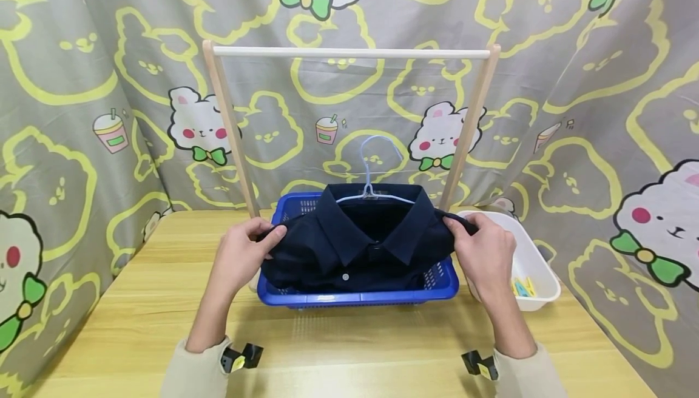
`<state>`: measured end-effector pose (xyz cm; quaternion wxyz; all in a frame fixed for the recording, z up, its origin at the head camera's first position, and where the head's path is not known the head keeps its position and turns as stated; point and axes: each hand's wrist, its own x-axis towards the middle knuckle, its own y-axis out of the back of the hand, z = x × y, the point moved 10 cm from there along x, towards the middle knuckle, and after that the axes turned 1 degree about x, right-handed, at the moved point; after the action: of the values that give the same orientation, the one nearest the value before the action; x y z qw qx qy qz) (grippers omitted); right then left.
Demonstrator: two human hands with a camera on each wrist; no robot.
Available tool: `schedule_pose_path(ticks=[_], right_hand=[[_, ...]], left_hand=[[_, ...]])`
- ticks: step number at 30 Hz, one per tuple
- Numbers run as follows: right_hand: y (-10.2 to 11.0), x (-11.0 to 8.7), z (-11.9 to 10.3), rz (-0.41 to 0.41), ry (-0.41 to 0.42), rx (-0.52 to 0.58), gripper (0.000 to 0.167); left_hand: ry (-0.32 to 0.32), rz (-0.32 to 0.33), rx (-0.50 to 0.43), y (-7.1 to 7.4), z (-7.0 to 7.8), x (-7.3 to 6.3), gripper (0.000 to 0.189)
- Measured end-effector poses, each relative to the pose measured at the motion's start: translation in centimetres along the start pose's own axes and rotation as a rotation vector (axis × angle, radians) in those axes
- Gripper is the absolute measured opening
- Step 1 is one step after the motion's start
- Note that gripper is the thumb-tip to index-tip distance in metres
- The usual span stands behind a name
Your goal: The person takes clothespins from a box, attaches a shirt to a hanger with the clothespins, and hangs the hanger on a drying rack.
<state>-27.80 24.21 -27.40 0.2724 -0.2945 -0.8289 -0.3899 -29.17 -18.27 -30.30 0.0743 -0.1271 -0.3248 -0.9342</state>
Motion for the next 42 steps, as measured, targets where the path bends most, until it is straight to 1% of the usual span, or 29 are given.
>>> schedule_pose_path(ticks=[3,6,8,11,15,18,24,27,34,38,42], right_hand=[[0.1,0.1,0.2,0.005,0.006,-0.007,0.026],[0.1,0.2,0.5,0.006,-0.001,-0.006,0.027],[0.1,0.3,0.6,0.004,-0.008,-0.007,0.027],[0.0,0.3,0.7,-0.006,-0.018,-0.009,0.027],[0.1,0.3,0.7,-0.011,-0.023,-0.007,0.027],[0.2,0.3,0.7,-0.005,-0.02,-0.005,0.027],[0.1,0.4,0.8,-0.007,-0.018,-0.004,0.028],[0.0,0.3,0.7,-0.015,-0.018,-0.001,0.028],[-0.1,0.3,0.7,-0.032,-0.025,0.005,0.029],[-0.1,0.3,0.8,-0.039,-0.035,0.003,0.03],[-0.1,0.3,0.8,-0.039,-0.045,0.009,0.03]], left_hand=[[0.032,-0.051,-0.099,-0.4,-0.4,0.1,0.036],[0.049,-0.073,-0.143,-0.5,-0.4,0.1,0.036],[0.062,-0.079,-0.16,-0.4,-0.5,0.1,0.035],[0.067,-0.07,-0.191,-0.4,-0.5,0.1,0.033],[0.069,-0.071,-0.284,-0.5,-0.5,0.2,0.034],[0.07,-0.09,-0.335,-0.8,-0.6,0.2,0.033],[0.063,-0.167,-0.365,-1.2,-0.6,0.0,0.029],[0.063,-0.189,-0.373,-1.4,-0.6,-0.1,0.026],[0.082,-0.2,-0.402,-1.5,-0.5,-0.2,0.024],[0.102,-0.183,-0.414,-1.4,-0.7,-0.2,0.025],[0.105,-0.142,-0.41,-1.2,-0.6,-0.2,0.026]])
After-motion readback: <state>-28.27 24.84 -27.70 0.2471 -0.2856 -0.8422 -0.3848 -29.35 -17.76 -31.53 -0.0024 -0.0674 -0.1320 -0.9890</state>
